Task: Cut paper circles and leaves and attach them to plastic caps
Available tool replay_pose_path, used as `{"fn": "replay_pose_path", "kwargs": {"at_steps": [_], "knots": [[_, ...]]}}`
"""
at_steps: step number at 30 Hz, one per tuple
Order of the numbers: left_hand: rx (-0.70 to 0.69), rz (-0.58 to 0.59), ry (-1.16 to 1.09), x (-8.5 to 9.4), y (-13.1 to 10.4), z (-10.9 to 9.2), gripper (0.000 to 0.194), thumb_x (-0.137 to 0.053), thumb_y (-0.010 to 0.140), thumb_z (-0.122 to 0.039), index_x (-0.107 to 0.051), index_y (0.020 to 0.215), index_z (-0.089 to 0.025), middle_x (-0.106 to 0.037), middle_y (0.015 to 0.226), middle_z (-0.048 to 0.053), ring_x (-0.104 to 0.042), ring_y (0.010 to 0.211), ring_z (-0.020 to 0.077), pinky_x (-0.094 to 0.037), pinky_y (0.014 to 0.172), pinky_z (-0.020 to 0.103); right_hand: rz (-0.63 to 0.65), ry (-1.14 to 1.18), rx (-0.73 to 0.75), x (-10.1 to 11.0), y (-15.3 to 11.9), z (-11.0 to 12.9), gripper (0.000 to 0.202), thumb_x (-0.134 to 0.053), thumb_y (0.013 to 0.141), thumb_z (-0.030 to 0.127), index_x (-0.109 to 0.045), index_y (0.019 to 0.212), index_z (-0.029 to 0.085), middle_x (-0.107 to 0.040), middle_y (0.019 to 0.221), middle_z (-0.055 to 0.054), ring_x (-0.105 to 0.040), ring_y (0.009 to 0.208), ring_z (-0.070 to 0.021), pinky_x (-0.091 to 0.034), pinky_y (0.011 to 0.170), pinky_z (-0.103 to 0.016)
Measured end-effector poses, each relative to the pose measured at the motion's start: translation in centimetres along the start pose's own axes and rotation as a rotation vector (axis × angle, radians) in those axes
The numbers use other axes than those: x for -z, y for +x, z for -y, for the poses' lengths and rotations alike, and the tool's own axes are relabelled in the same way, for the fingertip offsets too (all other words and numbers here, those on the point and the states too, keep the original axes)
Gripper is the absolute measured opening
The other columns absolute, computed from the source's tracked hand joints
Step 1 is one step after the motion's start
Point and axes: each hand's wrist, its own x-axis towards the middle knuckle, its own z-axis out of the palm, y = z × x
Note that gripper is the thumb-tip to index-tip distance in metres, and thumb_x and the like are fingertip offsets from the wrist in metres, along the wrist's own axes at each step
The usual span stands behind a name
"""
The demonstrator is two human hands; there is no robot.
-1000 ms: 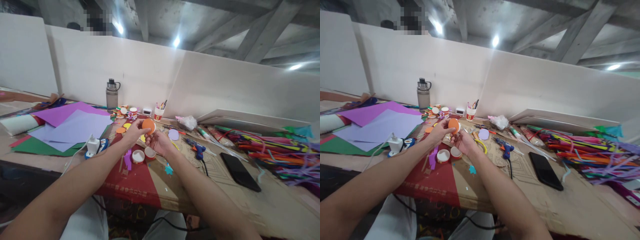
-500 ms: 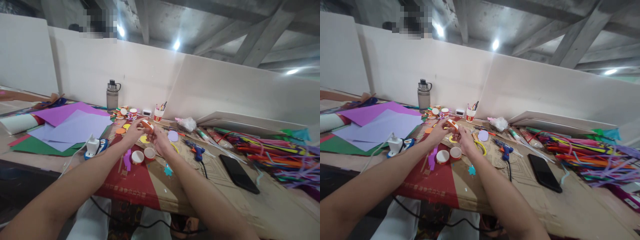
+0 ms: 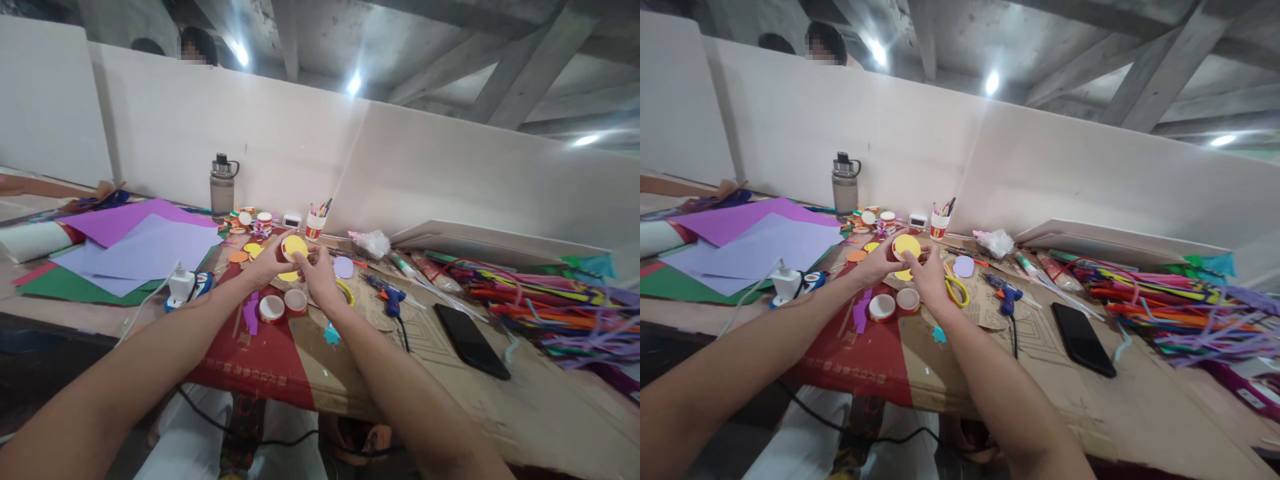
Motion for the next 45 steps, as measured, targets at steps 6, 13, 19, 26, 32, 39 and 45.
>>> {"fn": "replay_pose_path", "kwargs": {"at_steps": [6,13,19,26,32,39,45], "knots": [[0.059,0.033,-0.164,-0.5,-0.4,-0.2,0.092,-0.086,0.06,-0.021,-0.048,0.144,-0.02,-0.064,0.127,0.012,-0.063,0.108,0.0227,-0.052,0.088,0.03,0.007,-0.057,0.04,0.4,0.1,-0.1,0.04,-0.058,0.085,0.059,-0.048,0.097,0.022,-0.06,0.08,0.001,-0.057,0.055,-0.011,-0.044,0.043,-0.022],[0.1,0.119,-0.445,-0.4,-0.3,-1.2,0.09,-0.085,0.059,-0.013,-0.051,0.141,-0.025,-0.067,0.127,0.01,-0.065,0.113,0.0234,-0.051,0.097,0.033,0.099,0.231,0.117,0.4,0.0,0.2,0.035,-0.044,0.093,0.059,-0.048,0.096,0.024,-0.054,0.071,0.004,-0.055,0.056,-0.0113,-0.047,0.045,-0.022],[0.086,0.084,-0.445,0.3,0.0,-0.6,0.086,-0.084,0.061,-0.011,-0.052,0.139,-0.027,-0.065,0.129,0.008,-0.065,0.113,0.0194,-0.051,0.096,0.027,0.121,0.162,0.185,0.1,-0.1,0.5,0.03,-0.056,0.087,0.047,-0.048,0.104,0.024,-0.056,0.081,0.003,-0.057,0.059,-0.0111,-0.048,0.043,-0.021],[0.019,-0.007,-0.377,-0.3,0.1,0.1,0.097,-0.087,0.057,-0.013,-0.047,0.144,-0.031,-0.068,0.122,0.006,-0.066,0.104,0.0161,-0.05,0.088,0.023,0.067,0.004,0.225,-0.1,-0.2,0.3,0.032,-0.064,0.08,0.04,-0.051,0.103,0.022,-0.058,0.091,-0.001,-0.057,0.074,-0.0134,-0.05,0.052,-0.022],[0.028,-0.002,-0.338,-0.4,0.1,0.0,0.081,-0.088,0.059,-0.018,-0.057,0.133,-0.027,-0.067,0.121,0.006,-0.065,0.1,0.017,-0.052,0.085,0.027,0.045,0.107,0.114,0.2,0.6,0.0,0.023,-0.06,0.077,0.032,-0.052,0.097,0.023,-0.055,0.079,0.003,-0.056,0.065,-0.0115,-0.048,0.049,-0.021],[0.128,-0.062,-0.309,0.9,1.0,-0.6,0.04,-0.081,0.071,-0.039,-0.069,0.101,-0.015,-0.072,0.104,0.01,-0.068,0.093,0.021,-0.056,0.075,0.03,0.161,0.023,0.067,1.2,1.2,0.8,0.018,-0.06,0.077,0.024,-0.054,0.094,0.021,-0.053,0.072,0.006,-0.052,0.056,-0.0087,-0.045,0.046,-0.021],[0.162,-0.15,-0.254,1.5,1.3,-0.6,0.031,-0.084,0.067,-0.028,-0.069,0.089,-0.012,-0.074,0.089,0.008,-0.068,0.081,0.0176,-0.053,0.067,0.025,0.205,0.04,0.09,1.5,1.8,0.5,0.02,-0.059,0.085,0.038,-0.055,0.095,0.021,-0.059,0.078,0.003,-0.055,0.06,-0.0093,-0.047,0.053,-0.022]]}}
